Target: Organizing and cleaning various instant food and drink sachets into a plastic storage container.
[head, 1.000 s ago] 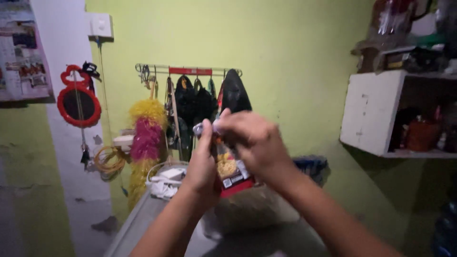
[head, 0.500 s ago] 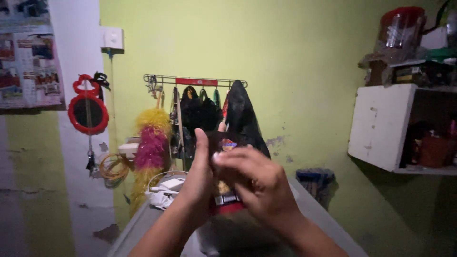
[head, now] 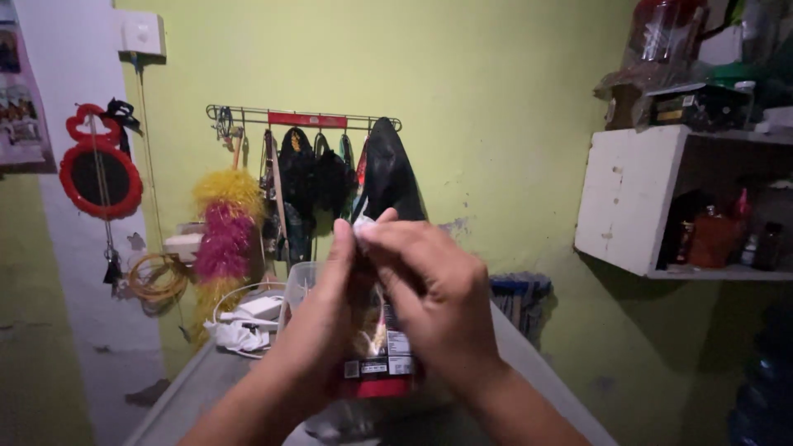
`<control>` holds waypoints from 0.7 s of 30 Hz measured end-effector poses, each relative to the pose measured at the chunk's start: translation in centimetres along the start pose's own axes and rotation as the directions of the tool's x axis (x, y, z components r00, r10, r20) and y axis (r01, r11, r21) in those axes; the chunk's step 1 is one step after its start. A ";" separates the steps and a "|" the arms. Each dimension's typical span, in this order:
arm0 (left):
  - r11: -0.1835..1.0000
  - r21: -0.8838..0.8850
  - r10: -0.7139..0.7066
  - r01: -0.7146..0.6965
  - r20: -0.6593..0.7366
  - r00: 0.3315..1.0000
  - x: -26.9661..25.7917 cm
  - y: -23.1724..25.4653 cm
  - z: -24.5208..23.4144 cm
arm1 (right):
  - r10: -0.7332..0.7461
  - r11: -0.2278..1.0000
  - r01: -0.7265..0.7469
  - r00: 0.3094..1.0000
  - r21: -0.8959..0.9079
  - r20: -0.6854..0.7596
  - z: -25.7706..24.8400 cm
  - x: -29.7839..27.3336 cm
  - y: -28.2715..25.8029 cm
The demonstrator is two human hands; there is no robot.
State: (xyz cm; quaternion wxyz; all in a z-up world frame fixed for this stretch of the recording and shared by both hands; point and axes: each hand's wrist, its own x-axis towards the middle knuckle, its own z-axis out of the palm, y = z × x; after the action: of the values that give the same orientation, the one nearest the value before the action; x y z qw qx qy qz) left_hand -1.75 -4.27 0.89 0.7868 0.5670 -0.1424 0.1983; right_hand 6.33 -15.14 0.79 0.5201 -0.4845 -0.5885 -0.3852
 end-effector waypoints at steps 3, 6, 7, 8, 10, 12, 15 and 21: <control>0.999 0.018 -0.033 0.037 -0.195 0.980 0.3 0.7 -0.1 | -0.109 0.993 0.106 0.993 0.050 0.054 0.5 -0.5 -0.6; 0.994 -0.104 0.026 -0.038 -0.116 0.993 0.8 0.4 -2.5 | -0.110 0.989 0.096 0.986 0.111 0.122 0.5 -0.8 -1.3; 0.994 -0.102 0.024 -0.037 -0.126 0.992 0.8 0.2 -2.7 | -0.107 0.988 0.092 0.987 0.121 0.124 0.4 -0.8 -1.2; 0.990 -0.108 0.098 -0.091 0.061 0.993 0.7 0.1 -3.0 | -0.180 0.983 0.175 0.976 0.053 0.124 0.3 -0.7 -1.0; 0.983 -0.118 0.168 -0.142 0.245 0.955 0.6 0.1 -2.5 | -0.252 0.967 0.255 0.960 -0.014 0.121 0.2 -0.5 -0.8; 0.999 0.022 0.033 -0.035 0.064 0.997 0.4 0.1 -1.0 | -0.093 0.996 0.093 0.996 -0.014 0.008 0.0 -0.5 -0.9; 1.000 0.017 -0.024 0.024 0.015 1.000 0.1 0.4 -0.2 | -0.102 0.995 0.102 0.995 -0.014 0.002 -0.2 -0.2 -1.1; 0.996 0.089 -0.019 0.026 -0.078 0.997 0.1 0.6 -0.5 | -0.113 0.978 0.116 0.993 -0.173 0.026 -0.6 0.6 0.4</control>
State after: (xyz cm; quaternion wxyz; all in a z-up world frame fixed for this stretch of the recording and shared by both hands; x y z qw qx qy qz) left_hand -1.97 -3.58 1.28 0.7677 0.5951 -0.0964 0.2174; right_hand 6.91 -15.53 1.42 0.4478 -0.4966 -0.5837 -0.4606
